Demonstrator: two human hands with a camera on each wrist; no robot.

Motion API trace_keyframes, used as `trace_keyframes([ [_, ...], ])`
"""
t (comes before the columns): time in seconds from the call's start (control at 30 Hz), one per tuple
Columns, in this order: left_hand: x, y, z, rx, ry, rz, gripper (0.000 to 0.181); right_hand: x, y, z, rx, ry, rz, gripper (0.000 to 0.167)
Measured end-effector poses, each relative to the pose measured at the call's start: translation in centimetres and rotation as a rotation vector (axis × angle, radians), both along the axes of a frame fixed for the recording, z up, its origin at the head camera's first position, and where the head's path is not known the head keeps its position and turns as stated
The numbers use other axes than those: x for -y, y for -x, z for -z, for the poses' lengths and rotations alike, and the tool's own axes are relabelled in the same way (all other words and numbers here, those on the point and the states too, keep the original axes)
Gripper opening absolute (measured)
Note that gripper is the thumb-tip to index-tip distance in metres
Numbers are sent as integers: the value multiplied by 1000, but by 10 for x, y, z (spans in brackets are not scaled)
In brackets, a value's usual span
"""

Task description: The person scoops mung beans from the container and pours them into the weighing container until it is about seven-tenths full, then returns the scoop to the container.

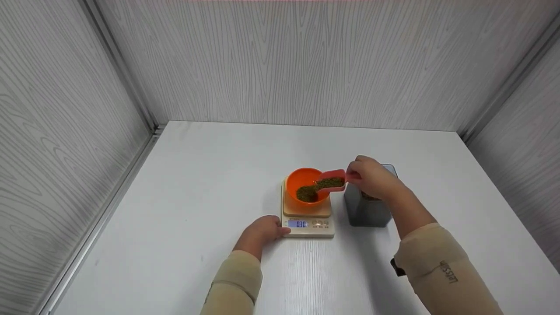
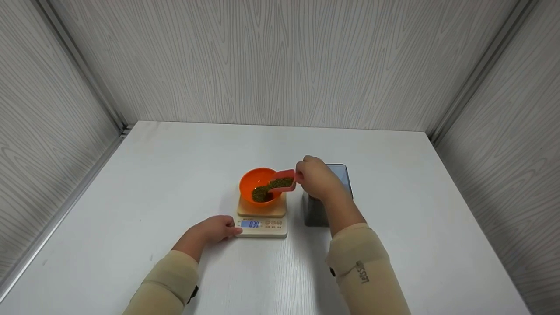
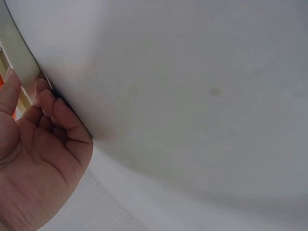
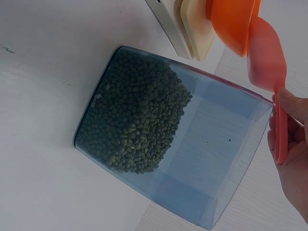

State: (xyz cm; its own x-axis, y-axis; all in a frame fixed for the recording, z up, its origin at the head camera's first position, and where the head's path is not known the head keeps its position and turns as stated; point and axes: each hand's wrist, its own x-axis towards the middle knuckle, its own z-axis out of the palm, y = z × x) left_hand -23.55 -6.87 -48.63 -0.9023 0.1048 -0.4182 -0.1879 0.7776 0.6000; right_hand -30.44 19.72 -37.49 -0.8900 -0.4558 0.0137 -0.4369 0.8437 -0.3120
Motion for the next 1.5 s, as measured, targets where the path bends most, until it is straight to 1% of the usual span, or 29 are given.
trace_keyframes([
  [0.23, 0, 0, -2, 4, 6, -6, 28, 1, 0, 1, -39, -31, -25, 9],
  [0.47, -1, 0, -1, 13, -7, -23, 26, 2, -1, 0, -32, -44, -22, 11],
  [0.53, -1, 0, 1, 7, -8, -21, 26, 3, -1, -1, -32, -47, -20, 11],
  [0.7, 0, -1, -1, -2, -11, -16, 27, 4, -1, -2, -50, -55, -28, 11],
  [1.0, 0, -1, 1, 27, -27, -33, 25, 7, -4, -5, -69, -64, -32, 10],
  [1.13, 0, 0, 1, 22, -17, -22, 26, 10, -7, -6, -92, -68, -57, 11],
  [1.23, -1, 0, 0, 16, -2, -9, 27, 12, -8, -6, -130, -77, -91, 11],
  [1.3, -1, 0, -1, 15, 0, -9, 27, 13, -9, -6, -148, -89, -99, 10],
  [1.5, -1, -2, -3, 24, -21, -33, 27, 18, -10, -9, -140, -113, -83, 12],
])
